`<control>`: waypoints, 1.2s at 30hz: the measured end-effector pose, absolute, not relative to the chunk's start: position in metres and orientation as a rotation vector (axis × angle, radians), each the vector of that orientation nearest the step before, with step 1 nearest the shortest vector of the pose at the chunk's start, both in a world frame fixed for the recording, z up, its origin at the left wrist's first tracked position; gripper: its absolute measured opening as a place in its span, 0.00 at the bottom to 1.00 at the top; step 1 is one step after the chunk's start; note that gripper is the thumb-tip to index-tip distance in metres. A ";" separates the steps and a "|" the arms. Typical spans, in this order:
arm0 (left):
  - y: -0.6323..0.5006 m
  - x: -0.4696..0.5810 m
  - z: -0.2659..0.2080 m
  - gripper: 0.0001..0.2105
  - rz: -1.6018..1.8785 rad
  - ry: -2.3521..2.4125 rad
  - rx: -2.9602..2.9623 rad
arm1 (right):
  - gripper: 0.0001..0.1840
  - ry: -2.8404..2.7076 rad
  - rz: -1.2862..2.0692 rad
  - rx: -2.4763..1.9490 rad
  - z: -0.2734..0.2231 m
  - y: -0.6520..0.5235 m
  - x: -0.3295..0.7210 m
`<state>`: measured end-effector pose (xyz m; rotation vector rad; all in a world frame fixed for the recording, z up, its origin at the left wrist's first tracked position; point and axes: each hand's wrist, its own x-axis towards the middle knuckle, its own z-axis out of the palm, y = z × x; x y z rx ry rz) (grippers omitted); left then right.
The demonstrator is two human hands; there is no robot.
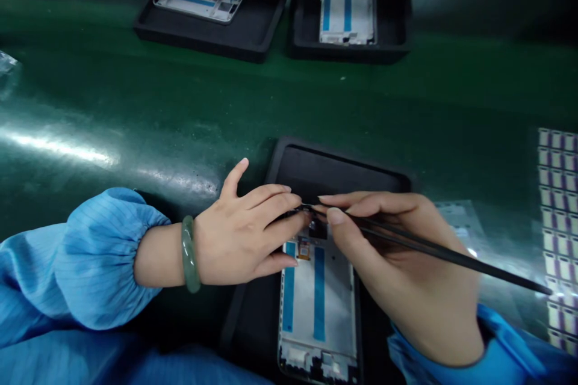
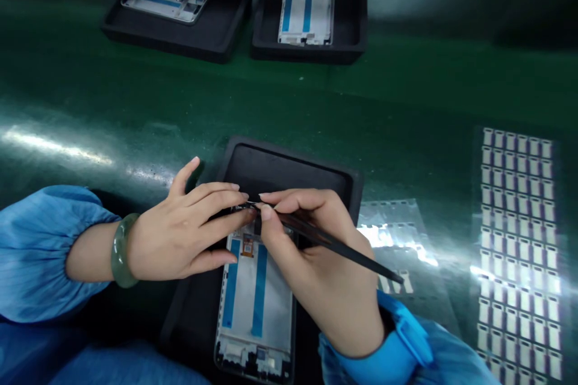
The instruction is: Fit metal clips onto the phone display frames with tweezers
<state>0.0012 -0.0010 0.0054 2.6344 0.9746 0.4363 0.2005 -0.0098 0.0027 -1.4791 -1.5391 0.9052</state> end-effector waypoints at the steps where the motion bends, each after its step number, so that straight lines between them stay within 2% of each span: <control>1: -0.001 0.001 0.005 0.19 0.444 0.974 2.635 | 0.08 -1.552 0.885 -1.486 0.003 -0.010 0.200; 8: 0.000 0.001 0.006 0.19 0.439 0.975 2.633 | 0.08 -1.549 0.913 -1.493 0.004 -0.009 0.200; 18: -0.001 0.002 0.005 0.19 0.435 0.989 2.637 | 0.08 -1.709 0.786 -1.485 0.002 -0.006 0.199; 25: -0.001 0.002 0.004 0.19 0.445 0.981 2.638 | 0.07 -1.596 0.831 -1.471 0.005 -0.003 0.198; 36: 0.000 0.002 0.005 0.18 0.447 0.978 2.641 | 0.06 -1.632 0.637 -1.611 0.008 -0.004 0.194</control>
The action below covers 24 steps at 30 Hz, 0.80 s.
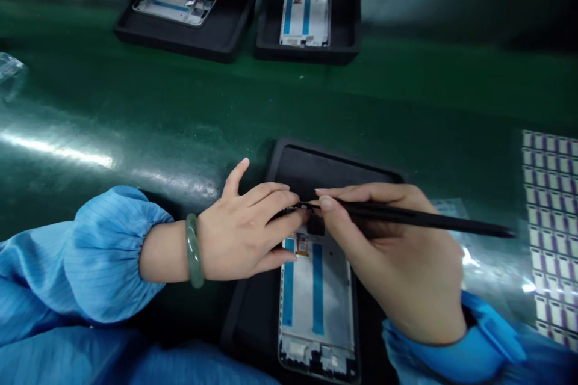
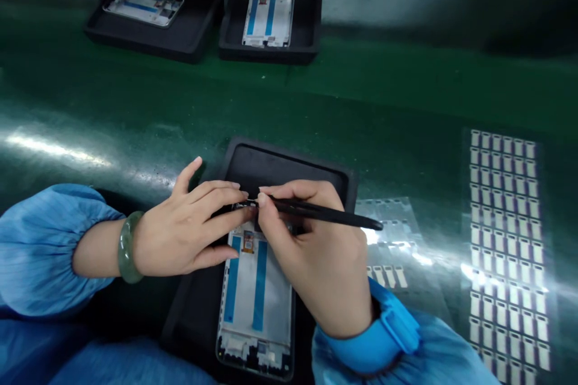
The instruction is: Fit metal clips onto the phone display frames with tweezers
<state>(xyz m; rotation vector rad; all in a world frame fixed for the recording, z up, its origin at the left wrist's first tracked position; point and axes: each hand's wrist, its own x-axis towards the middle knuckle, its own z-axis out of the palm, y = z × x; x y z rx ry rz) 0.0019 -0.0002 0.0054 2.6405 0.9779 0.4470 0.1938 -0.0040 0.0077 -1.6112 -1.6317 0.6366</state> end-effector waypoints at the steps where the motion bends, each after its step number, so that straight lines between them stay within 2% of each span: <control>1: 0.000 0.002 0.005 0.18 0.450 0.979 2.643 | 0.06 -1.625 0.606 -1.640 0.009 -0.004 0.193; 8: 0.000 0.002 0.005 0.18 0.438 0.973 2.631 | 0.07 -1.469 0.695 -1.627 0.010 -0.007 0.194; 16: -0.001 0.002 0.005 0.18 0.452 0.981 2.626 | 0.05 -1.726 0.532 -1.629 0.009 -0.008 0.194; 24: 0.000 0.002 0.005 0.18 0.472 0.978 2.627 | 0.07 -1.702 0.620 -1.565 0.004 -0.006 0.200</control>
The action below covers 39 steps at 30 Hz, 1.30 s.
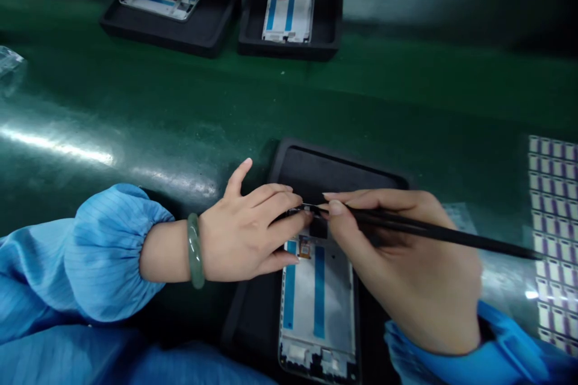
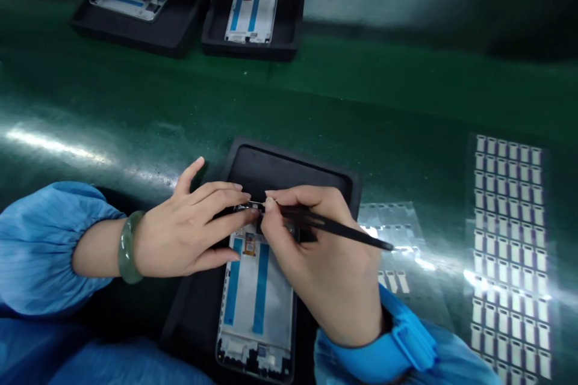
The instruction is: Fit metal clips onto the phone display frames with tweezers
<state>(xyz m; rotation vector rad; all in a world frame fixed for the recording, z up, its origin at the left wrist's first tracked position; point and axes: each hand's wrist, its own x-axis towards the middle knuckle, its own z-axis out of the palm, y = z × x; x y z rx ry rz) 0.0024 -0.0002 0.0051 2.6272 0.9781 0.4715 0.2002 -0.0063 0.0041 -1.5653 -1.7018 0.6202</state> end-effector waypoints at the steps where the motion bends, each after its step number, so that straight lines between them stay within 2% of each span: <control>1: 0.000 0.002 0.005 0.18 0.469 0.978 2.628 | 0.07 -1.720 0.620 -1.550 0.004 -0.006 0.200; 7: 0.000 0.002 0.003 0.18 0.461 0.984 2.638 | 0.08 -1.971 0.443 -1.474 0.011 -0.009 0.190; 11: 0.000 0.002 0.003 0.18 0.473 0.984 2.647 | 0.06 -1.867 0.481 -1.521 0.012 -0.007 0.193; 17: -0.001 0.003 0.003 0.17 0.488 0.983 2.637 | 0.09 -1.445 0.789 -1.534 0.006 -0.002 0.203; 21: -0.001 0.003 0.002 0.18 0.490 0.984 2.636 | 0.07 -1.556 0.750 -1.501 0.005 -0.002 0.200; 27: -0.001 0.002 0.002 0.18 0.490 0.977 2.635 | 0.07 -1.663 0.486 -1.624 0.007 -0.005 0.196; 32: -0.001 0.003 0.002 0.18 0.481 0.979 2.631 | 0.07 -1.573 0.637 -1.580 0.007 -0.006 0.198; 39: -0.001 0.003 0.003 0.18 0.465 0.988 2.632 | 0.05 -1.688 0.610 -1.550 0.002 -0.002 0.197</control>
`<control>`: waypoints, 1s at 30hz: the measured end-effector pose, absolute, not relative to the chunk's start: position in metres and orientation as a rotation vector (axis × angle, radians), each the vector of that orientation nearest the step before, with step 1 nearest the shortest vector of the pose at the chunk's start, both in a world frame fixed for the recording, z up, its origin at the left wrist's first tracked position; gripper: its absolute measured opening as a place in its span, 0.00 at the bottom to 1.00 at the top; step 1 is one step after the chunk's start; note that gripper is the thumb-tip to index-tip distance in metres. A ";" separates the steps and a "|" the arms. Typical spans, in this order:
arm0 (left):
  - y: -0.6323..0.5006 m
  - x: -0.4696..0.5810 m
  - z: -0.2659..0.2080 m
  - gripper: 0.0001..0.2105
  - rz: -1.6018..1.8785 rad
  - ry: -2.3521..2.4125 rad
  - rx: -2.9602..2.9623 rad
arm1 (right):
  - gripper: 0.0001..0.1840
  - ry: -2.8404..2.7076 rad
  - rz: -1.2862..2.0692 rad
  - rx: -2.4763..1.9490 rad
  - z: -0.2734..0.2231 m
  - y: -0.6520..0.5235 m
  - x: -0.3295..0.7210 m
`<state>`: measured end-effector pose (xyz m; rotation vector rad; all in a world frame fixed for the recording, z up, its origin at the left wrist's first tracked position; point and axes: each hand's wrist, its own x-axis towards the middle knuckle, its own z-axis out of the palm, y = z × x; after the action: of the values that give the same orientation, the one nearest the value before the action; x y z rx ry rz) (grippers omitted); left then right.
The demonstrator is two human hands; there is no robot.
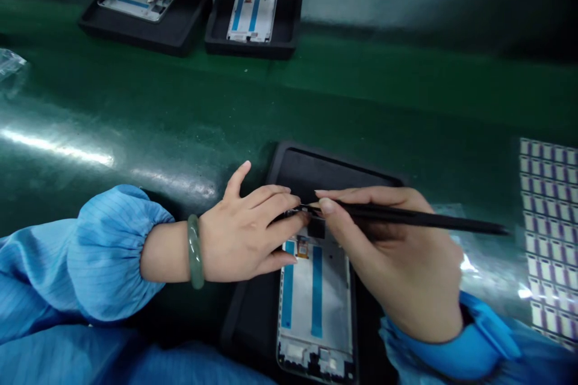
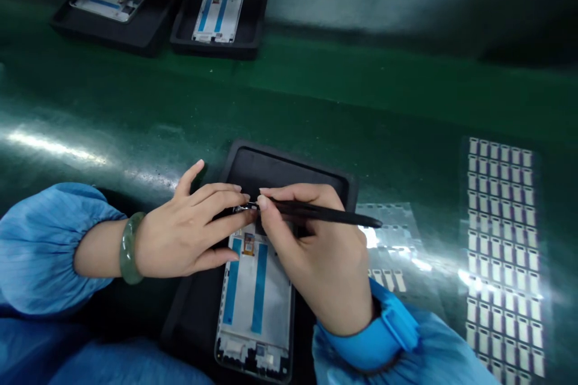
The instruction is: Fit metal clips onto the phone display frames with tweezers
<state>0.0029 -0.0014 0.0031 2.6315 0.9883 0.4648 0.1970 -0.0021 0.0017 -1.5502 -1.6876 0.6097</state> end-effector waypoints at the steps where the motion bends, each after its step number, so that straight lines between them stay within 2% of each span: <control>1: -0.001 0.003 0.003 0.18 0.461 0.988 2.629 | 0.06 -1.673 0.637 -1.545 0.002 -0.002 0.197; 4: -0.001 0.002 0.003 0.18 0.459 0.982 2.630 | 0.07 -1.594 0.637 -1.515 0.007 -0.004 0.200; 8: -0.001 0.001 0.001 0.18 0.485 0.979 2.614 | 0.05 -1.525 0.433 -1.552 0.021 -0.006 0.223; 11: 0.001 0.000 0.000 0.18 0.510 0.977 2.579 | 0.10 -1.716 0.210 -1.856 0.025 0.002 0.248; 15: 0.003 0.002 0.001 0.15 0.473 0.976 2.633 | 0.24 -2.097 0.184 -2.049 0.010 0.026 0.268; 19: 0.002 0.003 0.004 0.12 0.454 0.979 2.743 | 0.21 -2.193 0.240 -2.069 -0.001 0.048 0.270; 22: 0.009 -0.003 0.007 0.15 0.520 0.957 2.726 | 0.17 -2.176 0.223 -2.083 0.008 0.059 0.276; 27: 0.077 -0.032 0.006 0.23 0.757 1.465 2.598 | 0.16 -1.814 0.105 -2.319 0.025 0.095 0.321; 30: 0.137 -0.056 -0.002 0.25 0.692 1.867 2.455 | 0.23 -1.652 -0.045 -2.134 0.018 0.128 0.351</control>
<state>-0.0562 0.1369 -0.0017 2.4546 1.8667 0.6920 0.3508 0.1279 0.0181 -2.1344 -1.6518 -0.0452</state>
